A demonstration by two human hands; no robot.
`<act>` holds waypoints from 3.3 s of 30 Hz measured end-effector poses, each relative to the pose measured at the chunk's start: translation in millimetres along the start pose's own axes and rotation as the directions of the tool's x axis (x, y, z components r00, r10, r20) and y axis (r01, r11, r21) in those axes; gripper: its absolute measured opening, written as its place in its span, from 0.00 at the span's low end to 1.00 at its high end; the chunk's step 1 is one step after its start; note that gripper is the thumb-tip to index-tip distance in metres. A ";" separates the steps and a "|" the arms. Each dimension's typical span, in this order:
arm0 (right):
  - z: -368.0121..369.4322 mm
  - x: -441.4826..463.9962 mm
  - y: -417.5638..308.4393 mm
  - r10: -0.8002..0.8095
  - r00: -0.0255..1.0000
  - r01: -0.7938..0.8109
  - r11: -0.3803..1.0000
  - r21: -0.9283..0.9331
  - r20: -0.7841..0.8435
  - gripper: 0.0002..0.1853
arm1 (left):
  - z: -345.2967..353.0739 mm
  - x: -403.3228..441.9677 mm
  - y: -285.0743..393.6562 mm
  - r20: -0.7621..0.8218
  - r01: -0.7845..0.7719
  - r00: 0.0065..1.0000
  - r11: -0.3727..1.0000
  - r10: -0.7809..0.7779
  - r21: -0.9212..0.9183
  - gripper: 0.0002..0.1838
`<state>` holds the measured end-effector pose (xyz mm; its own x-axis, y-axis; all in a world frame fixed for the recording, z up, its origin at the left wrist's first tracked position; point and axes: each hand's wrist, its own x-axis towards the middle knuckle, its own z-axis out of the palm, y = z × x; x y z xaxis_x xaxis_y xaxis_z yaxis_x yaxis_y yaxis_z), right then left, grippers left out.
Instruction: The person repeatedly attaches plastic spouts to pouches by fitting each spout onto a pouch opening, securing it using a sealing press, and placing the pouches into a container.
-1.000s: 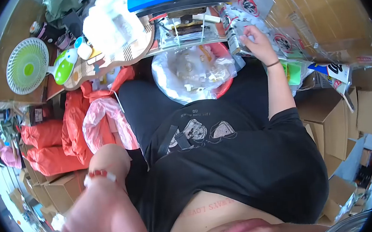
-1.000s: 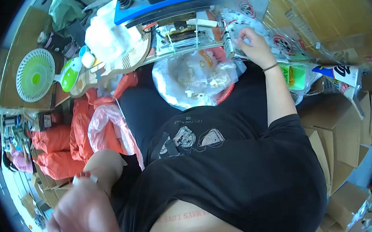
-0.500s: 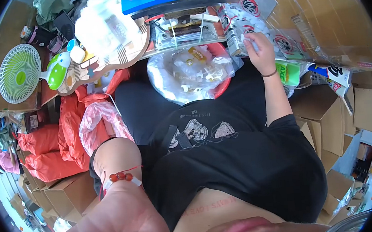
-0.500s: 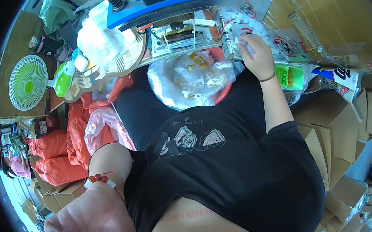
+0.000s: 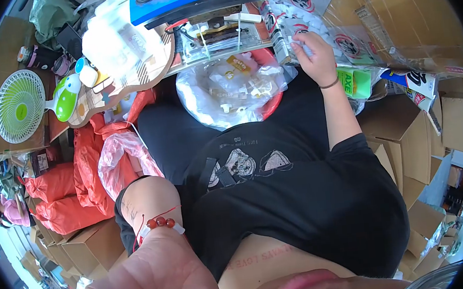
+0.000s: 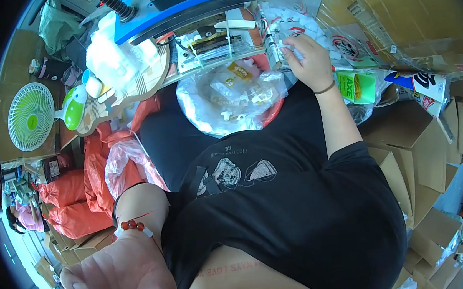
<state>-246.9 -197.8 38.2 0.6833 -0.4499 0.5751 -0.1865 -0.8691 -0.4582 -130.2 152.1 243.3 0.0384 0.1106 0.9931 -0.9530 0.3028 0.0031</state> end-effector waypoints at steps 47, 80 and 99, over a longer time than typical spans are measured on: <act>6.9 15.8 -77.7 -0.151 0.934 0.012 0.919 0.395 0.323 0.08 | -13.1 -231.6 -156.7 0.494 0.932 0.055 0.223 -0.868 0.287 0.11; -11.8 30.9 -25.0 0.126 0.904 -0.256 0.925 0.280 0.409 0.10 | 49.6 -239.3 -187.1 0.274 0.912 0.042 0.149 -0.961 0.382 0.27; 29.8 67.0 -87.4 0.117 0.949 -0.287 0.709 0.645 0.293 0.10 | 19.4 -216.0 -131.3 0.580 0.933 -0.035 0.181 -0.814 0.310 0.10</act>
<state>-163.8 -145.8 96.5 0.8334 -0.4683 0.2934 0.1271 -0.3542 -0.9265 -19.2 70.1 30.6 0.6001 -0.7993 0.0307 -0.2301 -0.1357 0.9637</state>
